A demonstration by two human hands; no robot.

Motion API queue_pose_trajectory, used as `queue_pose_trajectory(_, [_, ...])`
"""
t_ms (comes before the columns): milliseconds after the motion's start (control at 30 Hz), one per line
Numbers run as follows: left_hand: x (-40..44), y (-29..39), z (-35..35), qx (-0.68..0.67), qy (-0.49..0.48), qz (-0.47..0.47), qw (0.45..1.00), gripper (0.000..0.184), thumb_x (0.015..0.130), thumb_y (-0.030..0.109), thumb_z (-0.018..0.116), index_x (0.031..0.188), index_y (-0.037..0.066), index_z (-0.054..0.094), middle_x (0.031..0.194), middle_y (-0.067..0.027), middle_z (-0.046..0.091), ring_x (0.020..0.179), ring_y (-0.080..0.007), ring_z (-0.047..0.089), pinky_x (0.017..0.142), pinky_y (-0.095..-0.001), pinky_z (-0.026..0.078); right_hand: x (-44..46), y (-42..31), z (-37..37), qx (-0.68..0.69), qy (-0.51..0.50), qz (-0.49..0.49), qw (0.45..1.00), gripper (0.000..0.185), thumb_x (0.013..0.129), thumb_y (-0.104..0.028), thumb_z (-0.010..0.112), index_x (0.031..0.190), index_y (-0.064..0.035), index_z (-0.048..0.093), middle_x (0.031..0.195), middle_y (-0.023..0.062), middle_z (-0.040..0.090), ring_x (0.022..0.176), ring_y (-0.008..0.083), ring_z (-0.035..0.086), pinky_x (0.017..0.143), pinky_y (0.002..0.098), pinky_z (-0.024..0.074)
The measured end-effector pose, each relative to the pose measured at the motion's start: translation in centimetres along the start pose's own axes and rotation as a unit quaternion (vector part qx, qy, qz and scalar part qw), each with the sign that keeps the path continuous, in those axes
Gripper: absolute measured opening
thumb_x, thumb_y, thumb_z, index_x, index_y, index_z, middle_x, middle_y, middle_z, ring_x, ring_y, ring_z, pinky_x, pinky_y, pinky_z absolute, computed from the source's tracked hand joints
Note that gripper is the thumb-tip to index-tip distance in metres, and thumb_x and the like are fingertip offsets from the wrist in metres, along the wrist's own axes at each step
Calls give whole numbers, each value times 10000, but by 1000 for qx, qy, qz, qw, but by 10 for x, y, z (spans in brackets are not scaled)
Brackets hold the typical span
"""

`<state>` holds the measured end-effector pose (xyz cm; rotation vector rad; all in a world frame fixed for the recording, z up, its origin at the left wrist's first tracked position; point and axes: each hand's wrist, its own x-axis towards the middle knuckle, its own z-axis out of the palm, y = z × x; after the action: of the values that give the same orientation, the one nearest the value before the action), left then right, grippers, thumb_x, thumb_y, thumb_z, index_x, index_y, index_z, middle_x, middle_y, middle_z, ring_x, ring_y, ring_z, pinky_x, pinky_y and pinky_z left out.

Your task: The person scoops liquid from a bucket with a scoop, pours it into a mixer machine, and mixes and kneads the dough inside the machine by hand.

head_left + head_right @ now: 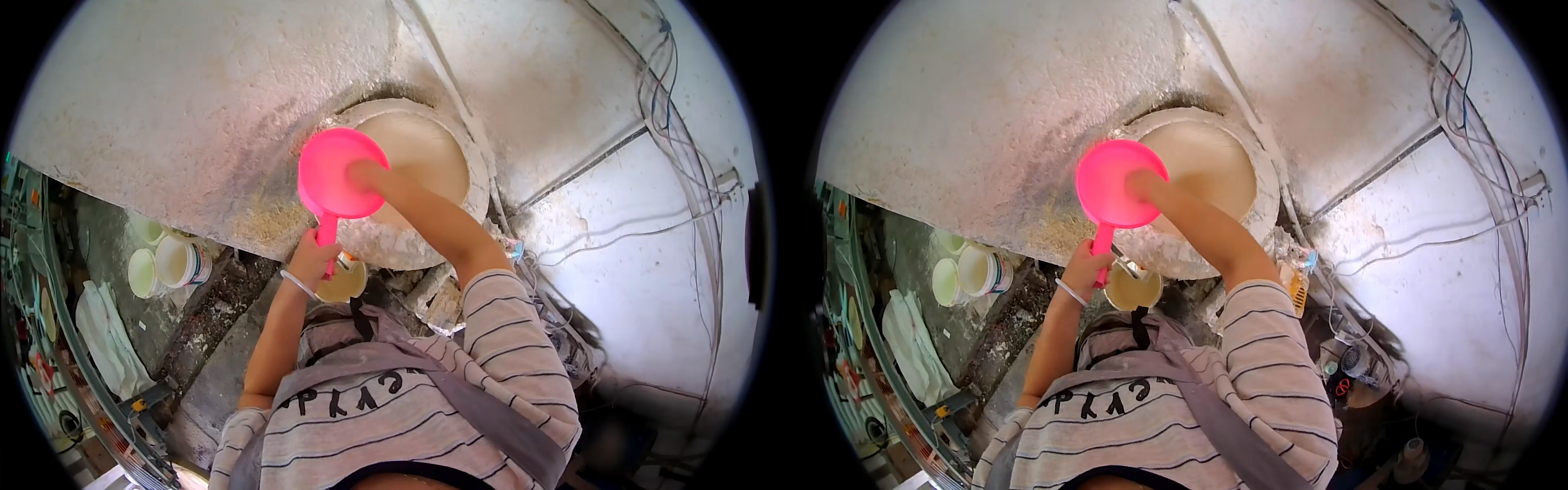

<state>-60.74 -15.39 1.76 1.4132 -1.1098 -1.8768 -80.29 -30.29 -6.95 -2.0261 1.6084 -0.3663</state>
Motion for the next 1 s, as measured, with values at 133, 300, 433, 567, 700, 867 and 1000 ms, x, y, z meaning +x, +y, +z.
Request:
queue_pose_trajectory(133, [-2,-1,-4,-24,-29,-14,999,284,694,58,584,909,-6,411,624,-48,479,427,-119,468,365,-238,381,-61,-69,-67,520,-74,165,835,222,819,-163,492,962,-16,580,899,72,609,799,145,586,681,292,482])
queue_pose_trajectory(300, [-2,-13,-14,-44,-37,-9,998,330,705,113,601,947,-10,415,639,-45,481,435,-111,468,366,-238,382,-50,-1,-89,546,-144,43,824,208,847,-178,470,906,-10,577,877,59,609,792,143,583,676,264,483])
queue_pose_trajectory(433, [-22,0,-20,-42,-14,-11,999,323,707,74,580,961,-18,405,622,-41,479,415,-109,460,351,-233,363,-60,93,-71,190,-149,239,941,245,848,-239,467,863,-19,573,879,79,608,805,168,585,665,255,473])
queue_pose_trajectory(567, [-40,1,-34,-56,10,5,998,307,715,65,573,960,-10,403,620,-41,479,398,-111,453,340,-231,351,-114,91,-48,-308,-8,283,908,285,796,-224,460,983,-65,606,1054,154,578,974,270,540,809,375,416])
queue_pose_trajectory(700, [-58,0,-42,-60,27,-6,998,281,723,60,567,946,4,405,626,-44,481,403,-115,454,348,-227,356,-109,120,-43,-229,-77,264,934,322,776,-258,522,993,-28,587,1105,184,536,1003,331,519,833,418,415])
queue_pose_trajectory(867, [-76,-3,-48,-73,54,-18,996,337,722,70,579,995,-14,401,637,-56,488,407,-125,468,356,-224,363,-92,153,-18,-186,-38,334,923,399,721,-338,613,930,2,592,1042,194,558,991,341,519,826,398,433])
queue_pose_trajectory(1000, [-83,-2,-48,-80,66,-17,995,305,722,55,569,971,-7,404,633,-58,485,409,-127,471,354,-225,361,-83,130,-16,-53,-209,393,894,323,695,-301,635,831,-10,602,919,111,590,877,245,550,737,345,442])
